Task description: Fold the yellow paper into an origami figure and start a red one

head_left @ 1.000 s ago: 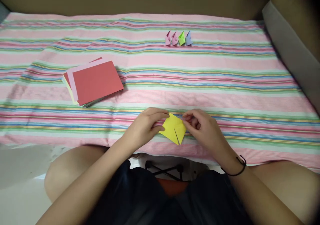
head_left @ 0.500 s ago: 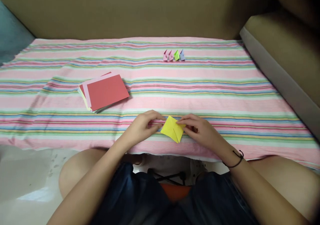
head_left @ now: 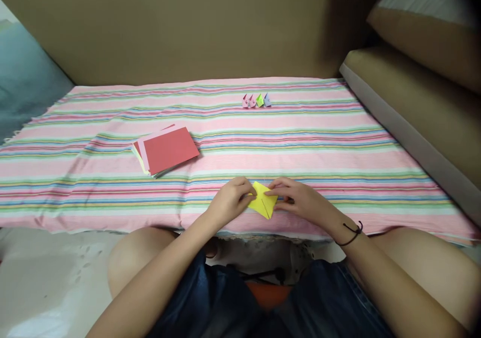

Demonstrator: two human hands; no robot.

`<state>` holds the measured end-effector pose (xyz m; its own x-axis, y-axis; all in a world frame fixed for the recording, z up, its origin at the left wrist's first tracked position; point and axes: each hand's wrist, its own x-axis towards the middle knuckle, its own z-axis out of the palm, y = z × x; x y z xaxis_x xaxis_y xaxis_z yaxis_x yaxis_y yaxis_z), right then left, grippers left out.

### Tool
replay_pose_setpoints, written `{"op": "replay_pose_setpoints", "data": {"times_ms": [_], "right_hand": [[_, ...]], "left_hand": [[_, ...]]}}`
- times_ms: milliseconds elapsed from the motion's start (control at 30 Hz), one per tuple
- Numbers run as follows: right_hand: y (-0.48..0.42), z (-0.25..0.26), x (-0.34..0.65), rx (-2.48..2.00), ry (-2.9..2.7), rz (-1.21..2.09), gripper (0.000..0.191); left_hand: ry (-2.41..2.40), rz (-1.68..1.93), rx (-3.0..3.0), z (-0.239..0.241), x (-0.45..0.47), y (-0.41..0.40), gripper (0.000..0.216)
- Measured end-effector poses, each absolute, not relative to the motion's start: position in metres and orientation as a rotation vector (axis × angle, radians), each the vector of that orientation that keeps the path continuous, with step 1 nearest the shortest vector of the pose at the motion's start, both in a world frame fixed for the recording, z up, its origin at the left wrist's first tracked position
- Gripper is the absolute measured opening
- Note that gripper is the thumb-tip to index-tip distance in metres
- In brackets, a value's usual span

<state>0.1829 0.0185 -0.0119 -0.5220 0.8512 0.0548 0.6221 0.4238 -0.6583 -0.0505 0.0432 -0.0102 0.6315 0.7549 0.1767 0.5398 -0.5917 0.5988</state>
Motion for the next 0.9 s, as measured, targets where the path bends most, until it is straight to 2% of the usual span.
{"op": "replay_pose_setpoints", "data": {"times_ms": [133, 300, 467, 667, 733, 833, 900], "right_hand": [[0.022, -0.013, 0.182, -1.225, -2.315, 0.722, 0.024], [0.027, -0.015, 0.186, -1.124, -2.382, 0.731, 0.03], [0.029, -0.018, 0.186, -1.123, -2.392, 0.692, 0.023], [0.026, -0.01, 0.184, -1.133, -2.363, 0.73, 0.024], [0.025, -0.009, 0.182, -1.157, -2.333, 0.739, 0.025], [0.025, -0.008, 0.179, -1.209, -2.255, 0.742, 0.025], [0.025, -0.008, 0.178, -1.236, -2.201, 0.793, 0.023]], "left_hand": [[0.965, 0.542, 2.396, -0.01, -0.048, 0.043, 0.009], [0.97, 0.542, 2.419, -0.012, -0.046, 0.042, 0.013], [1.008, 0.545, 2.419, -0.013, -0.041, 0.041, 0.023], [1.025, 0.519, 2.425, -0.011, -0.035, 0.039, 0.034], [1.036, 0.513, 2.426, -0.011, -0.032, 0.038, 0.031], [1.104, 0.531, 2.395, -0.013, -0.027, 0.038, 0.013], [1.156, 0.545, 2.363, -0.015, -0.025, 0.038, 0.018]]}}
